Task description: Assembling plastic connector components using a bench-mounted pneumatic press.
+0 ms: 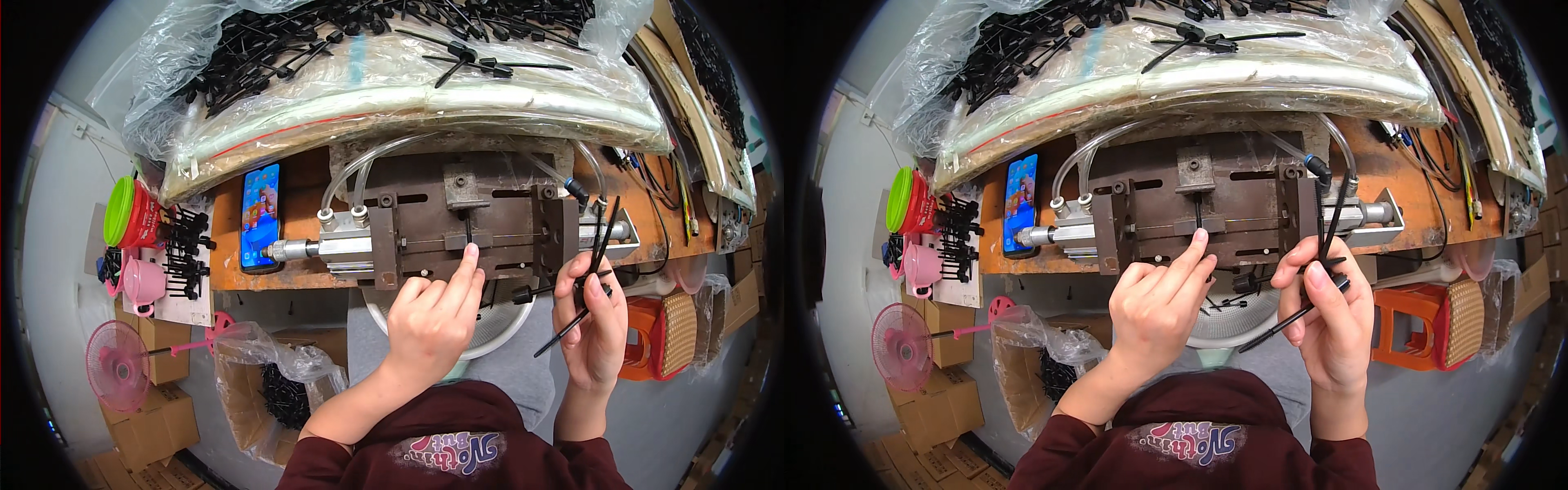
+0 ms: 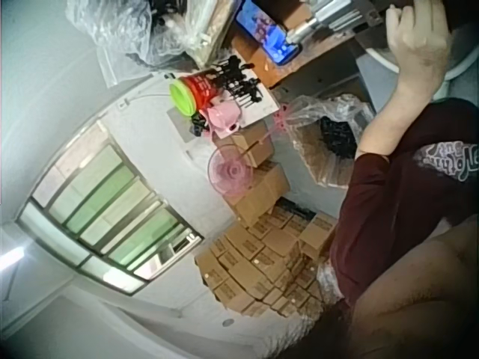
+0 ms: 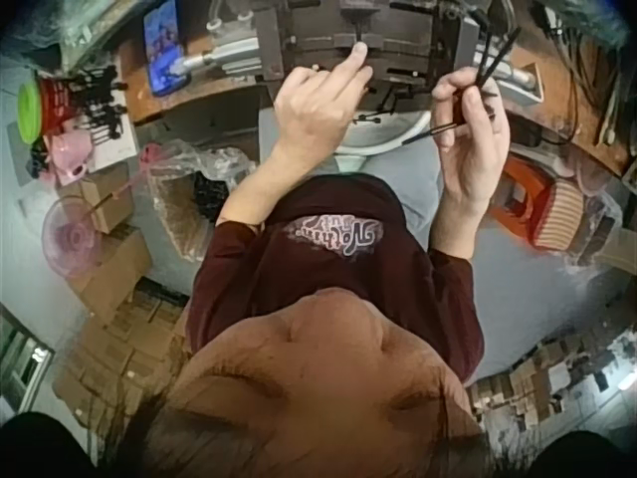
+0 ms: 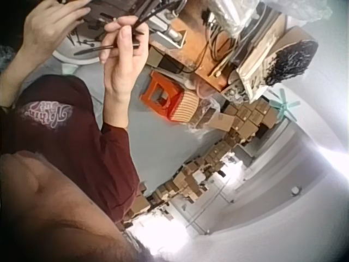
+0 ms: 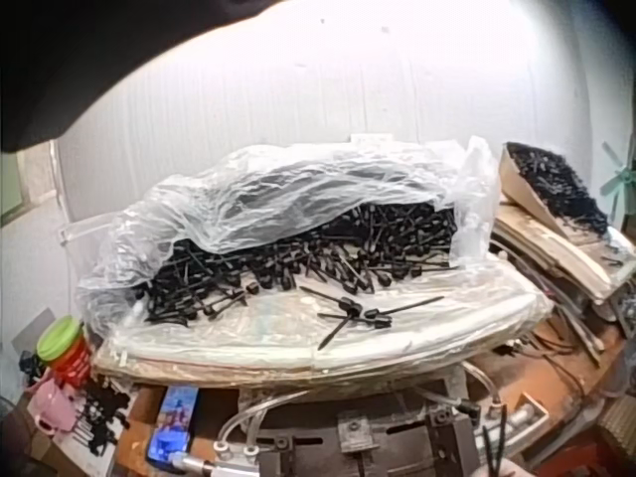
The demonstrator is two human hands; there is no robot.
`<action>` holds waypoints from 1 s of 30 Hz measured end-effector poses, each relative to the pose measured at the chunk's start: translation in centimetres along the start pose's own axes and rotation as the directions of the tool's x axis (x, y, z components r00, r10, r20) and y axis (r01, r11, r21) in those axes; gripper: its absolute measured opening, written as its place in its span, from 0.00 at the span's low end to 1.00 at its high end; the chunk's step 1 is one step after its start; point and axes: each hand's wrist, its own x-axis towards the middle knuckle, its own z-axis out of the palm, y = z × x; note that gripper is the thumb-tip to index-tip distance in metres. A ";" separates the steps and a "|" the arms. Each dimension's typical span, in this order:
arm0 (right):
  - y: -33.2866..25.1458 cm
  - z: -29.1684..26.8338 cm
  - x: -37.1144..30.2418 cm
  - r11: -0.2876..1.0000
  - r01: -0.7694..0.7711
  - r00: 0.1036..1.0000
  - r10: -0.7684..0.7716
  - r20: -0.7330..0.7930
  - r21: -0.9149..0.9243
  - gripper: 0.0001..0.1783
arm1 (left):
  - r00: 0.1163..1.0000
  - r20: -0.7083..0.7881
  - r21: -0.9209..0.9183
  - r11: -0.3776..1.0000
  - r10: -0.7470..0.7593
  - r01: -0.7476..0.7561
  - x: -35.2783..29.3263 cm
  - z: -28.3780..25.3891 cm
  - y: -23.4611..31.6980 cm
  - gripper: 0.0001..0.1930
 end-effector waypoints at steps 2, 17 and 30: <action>0.0 0.0 0.0 1.000 -0.015 1.000 0.015 -0.002 0.020 0.11 | 1.000 0.016 -0.011 1.000 -0.012 0.012 0.0 -0.1 0.0 0.13; 0.3 -0.5 -0.2 0.970 -0.129 0.987 0.106 0.121 0.206 0.12 | 0.997 0.061 -0.029 0.998 -0.049 0.051 0.0 -0.5 0.1 0.16; 0.8 -0.1 -0.7 0.947 -0.268 0.948 0.226 0.222 0.180 0.13 | 0.994 0.094 -0.750 0.653 -0.052 0.105 0.1 -4.9 0.9 0.16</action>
